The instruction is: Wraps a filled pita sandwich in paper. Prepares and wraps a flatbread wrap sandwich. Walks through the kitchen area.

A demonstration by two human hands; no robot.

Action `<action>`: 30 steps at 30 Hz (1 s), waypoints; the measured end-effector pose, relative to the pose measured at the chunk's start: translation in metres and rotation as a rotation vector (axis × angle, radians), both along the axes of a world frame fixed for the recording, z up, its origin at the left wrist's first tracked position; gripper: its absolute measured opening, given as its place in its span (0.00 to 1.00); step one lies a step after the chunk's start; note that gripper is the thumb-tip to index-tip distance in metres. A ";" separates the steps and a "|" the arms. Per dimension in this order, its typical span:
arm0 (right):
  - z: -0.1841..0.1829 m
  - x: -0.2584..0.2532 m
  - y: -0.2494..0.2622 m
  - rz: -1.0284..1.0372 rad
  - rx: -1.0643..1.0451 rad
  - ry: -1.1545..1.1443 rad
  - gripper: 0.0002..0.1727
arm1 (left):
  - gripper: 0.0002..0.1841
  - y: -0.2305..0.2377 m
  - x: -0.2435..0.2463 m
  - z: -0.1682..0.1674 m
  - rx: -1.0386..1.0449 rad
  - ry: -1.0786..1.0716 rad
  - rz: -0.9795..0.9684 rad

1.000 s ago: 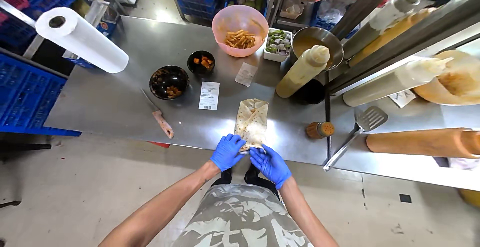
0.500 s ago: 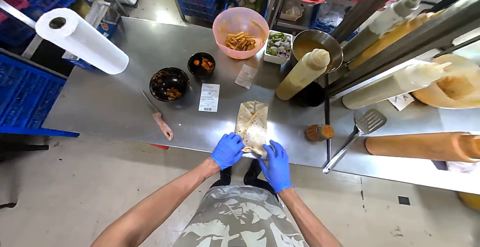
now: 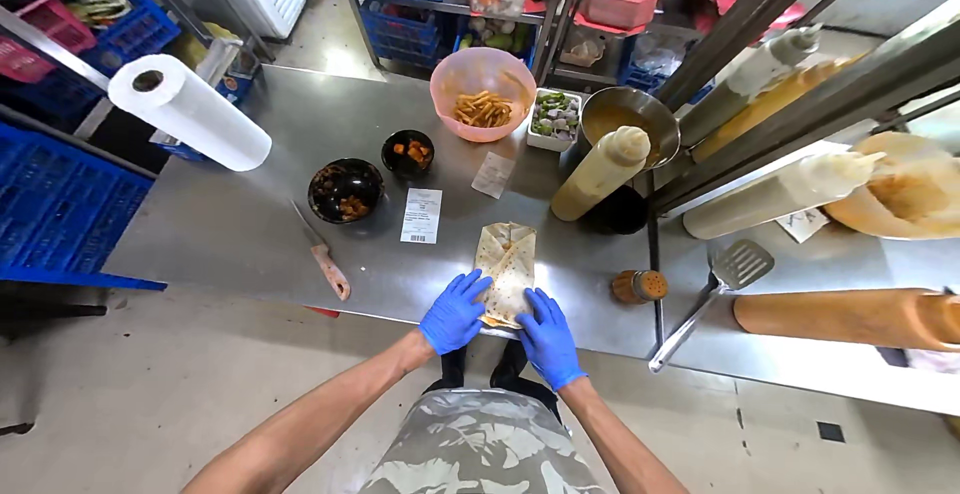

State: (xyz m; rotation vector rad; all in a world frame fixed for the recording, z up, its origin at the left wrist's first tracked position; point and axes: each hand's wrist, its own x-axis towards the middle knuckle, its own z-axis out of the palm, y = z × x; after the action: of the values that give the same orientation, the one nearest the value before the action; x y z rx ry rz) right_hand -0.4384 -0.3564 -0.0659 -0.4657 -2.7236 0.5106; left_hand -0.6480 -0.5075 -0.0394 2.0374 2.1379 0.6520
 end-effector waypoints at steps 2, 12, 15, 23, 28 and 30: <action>0.015 -0.005 0.007 0.041 -0.035 -0.114 0.07 | 0.06 0.005 -0.003 0.009 -0.074 -0.048 -0.028; 0.109 -0.073 0.103 0.201 -0.835 -0.643 0.19 | 0.17 0.096 -0.072 0.092 -0.829 -0.527 -0.053; 0.112 -0.099 0.129 0.123 -1.083 -0.713 0.16 | 0.18 0.126 -0.096 0.085 -0.923 -0.650 -0.037; 0.096 -0.129 0.141 -0.164 -1.223 -0.716 0.18 | 0.18 0.141 -0.091 0.082 -0.856 -0.470 0.187; 0.090 -0.127 0.139 -0.179 -1.172 -0.687 0.19 | 0.21 0.101 -0.024 0.095 -0.392 0.025 0.233; 0.091 -0.126 0.138 -0.195 -1.177 -0.688 0.20 | 0.35 0.088 0.002 0.089 -0.494 0.023 0.179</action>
State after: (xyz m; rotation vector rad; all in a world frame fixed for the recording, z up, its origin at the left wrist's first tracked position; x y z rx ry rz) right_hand -0.5641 -0.2181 0.0254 -1.3496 -2.5538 2.2226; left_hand -0.6458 -0.4195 0.0499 1.6128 2.2276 0.0934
